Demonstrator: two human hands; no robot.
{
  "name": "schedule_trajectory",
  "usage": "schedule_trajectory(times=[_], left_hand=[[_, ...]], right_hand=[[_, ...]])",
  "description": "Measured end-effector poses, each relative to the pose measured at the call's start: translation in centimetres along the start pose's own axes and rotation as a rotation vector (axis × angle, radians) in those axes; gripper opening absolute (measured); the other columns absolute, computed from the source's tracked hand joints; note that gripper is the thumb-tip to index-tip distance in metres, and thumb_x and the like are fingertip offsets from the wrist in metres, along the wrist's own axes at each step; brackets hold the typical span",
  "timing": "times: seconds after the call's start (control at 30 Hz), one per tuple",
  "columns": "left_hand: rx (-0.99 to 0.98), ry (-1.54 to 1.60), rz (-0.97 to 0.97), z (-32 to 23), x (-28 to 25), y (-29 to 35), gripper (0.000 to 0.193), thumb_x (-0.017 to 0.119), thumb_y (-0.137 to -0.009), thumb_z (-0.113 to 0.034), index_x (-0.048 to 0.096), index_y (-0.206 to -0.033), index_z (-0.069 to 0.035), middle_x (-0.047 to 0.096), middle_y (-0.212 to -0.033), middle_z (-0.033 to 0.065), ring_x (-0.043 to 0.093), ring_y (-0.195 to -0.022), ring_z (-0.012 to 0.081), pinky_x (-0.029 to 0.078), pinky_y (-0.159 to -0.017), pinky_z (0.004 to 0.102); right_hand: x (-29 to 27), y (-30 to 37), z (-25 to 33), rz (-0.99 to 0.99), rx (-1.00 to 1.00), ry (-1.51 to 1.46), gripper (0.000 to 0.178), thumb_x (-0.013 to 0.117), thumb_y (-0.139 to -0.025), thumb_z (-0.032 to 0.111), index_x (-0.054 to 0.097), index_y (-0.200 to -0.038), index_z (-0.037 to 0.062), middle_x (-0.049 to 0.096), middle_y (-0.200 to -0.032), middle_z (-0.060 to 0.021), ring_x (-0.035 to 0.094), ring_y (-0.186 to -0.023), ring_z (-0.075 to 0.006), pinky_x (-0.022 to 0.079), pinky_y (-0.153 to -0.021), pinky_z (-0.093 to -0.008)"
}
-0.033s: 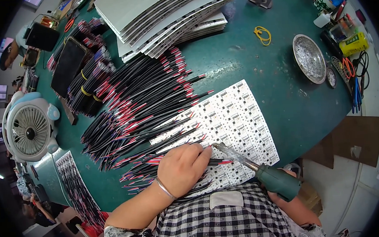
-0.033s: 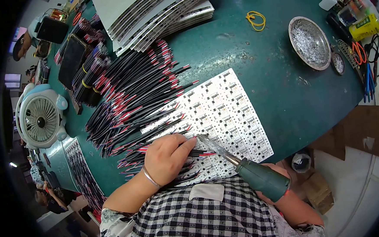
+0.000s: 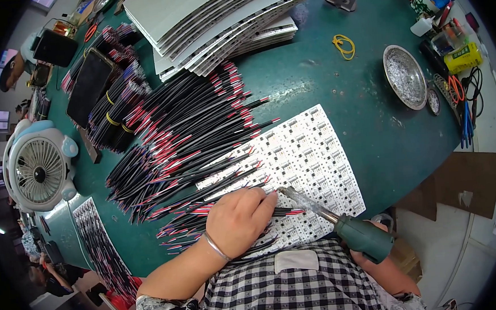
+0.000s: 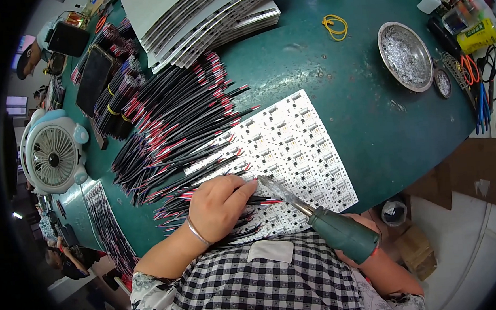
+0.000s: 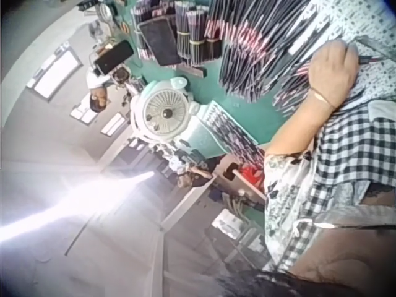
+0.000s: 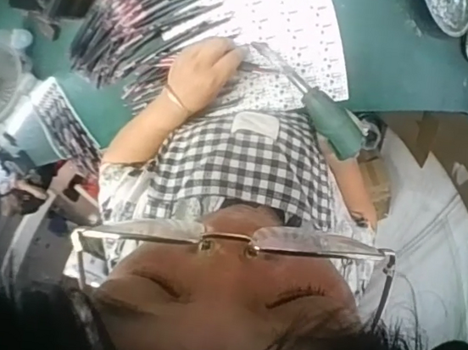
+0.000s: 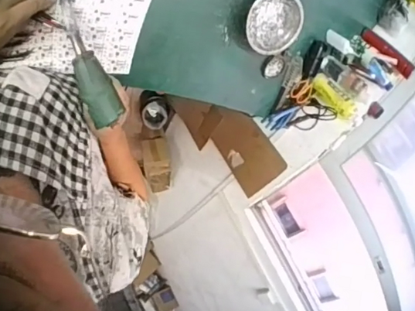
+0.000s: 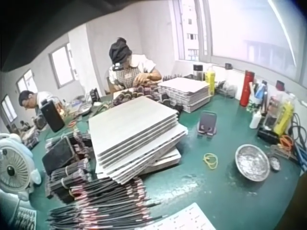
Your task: The person positions wires onto a circuit board and solders them using a soldering iron.
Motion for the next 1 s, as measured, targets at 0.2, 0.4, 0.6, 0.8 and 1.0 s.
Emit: schedule_trajectory(times=[0.2,0.4,0.6,0.8,1.0], left_hand=[[0.0,-0.004,0.02,0.1,0.1,0.0,0.026,0.063,-0.078,-0.013,0.066,-0.103,-0.009,0.058,-0.091,0.0033,0.061,-0.079,0.0194,0.051,-0.064,0.0308],[-0.01,0.003,0.025,0.1,0.1,-0.1,0.025,0.063,-0.078,-0.013,0.067,-0.103,-0.01,0.058,-0.091,0.0033,0.061,-0.079,0.0196,0.051,-0.063,0.0308],[0.014,0.048,-0.035,0.2,-0.2,-0.3,0.03,0.066,-0.068,-0.005,0.069,-0.098,-0.007,0.061,-0.085,0.0053,0.06,-0.07,0.0213,0.05,-0.057,0.0322],[0.024,0.056,-0.023,0.2,-0.1,-0.1,0.033,0.065,-0.066,-0.006,0.07,-0.098,-0.007,0.06,-0.086,0.0045,0.061,-0.072,0.0203,0.05,-0.058,0.0315],[0.036,0.059,-0.035,0.3,-0.1,-0.1,0.034,0.065,-0.066,-0.007,0.07,-0.099,-0.008,0.06,-0.086,0.0033,0.06,-0.072,0.0195,0.05,-0.058,0.0311]], right_hand=[[-0.4,-0.1,0.5,0.001,-0.027,0.105,0.03,0.064,-0.087,0.027,0.069,-0.101,0.0009,0.07,-0.089,-0.0092,0.066,-0.074,-0.0217,0.051,-0.069,-0.0314],[-0.1,0.5,-0.7,-0.017,0.216,-0.143,0.035,0.065,-0.088,0.033,0.068,-0.099,-0.0007,0.07,-0.08,-0.0073,0.066,-0.072,-0.0189,0.051,-0.068,-0.0304],[-0.1,1.3,-1.0,0.067,0.104,-0.067,0.024,0.063,-0.08,0.012,0.07,-0.101,0.0032,0.07,-0.096,-0.0128,0.07,-0.084,-0.0279,0.056,-0.076,-0.0351],[-0.2,1.6,-1.3,0.091,0.141,-0.062,0.028,0.065,-0.073,0.009,0.07,-0.1,0.0035,0.07,-0.097,-0.0131,0.069,-0.085,-0.0284,0.056,-0.076,-0.0353],[-0.3,1.5,-1.0,0.078,0.144,-0.067,0.031,0.065,-0.07,0.008,0.07,-0.1,0.0039,0.07,-0.098,-0.0129,0.069,-0.086,-0.0285,0.055,-0.077,-0.0357]])
Point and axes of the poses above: each hand's wrist, its own y-axis away from the middle knuckle, its own x-axis out of the palm, z = x × y, the point moved 6 cm from there along -y, towards the middle knuckle
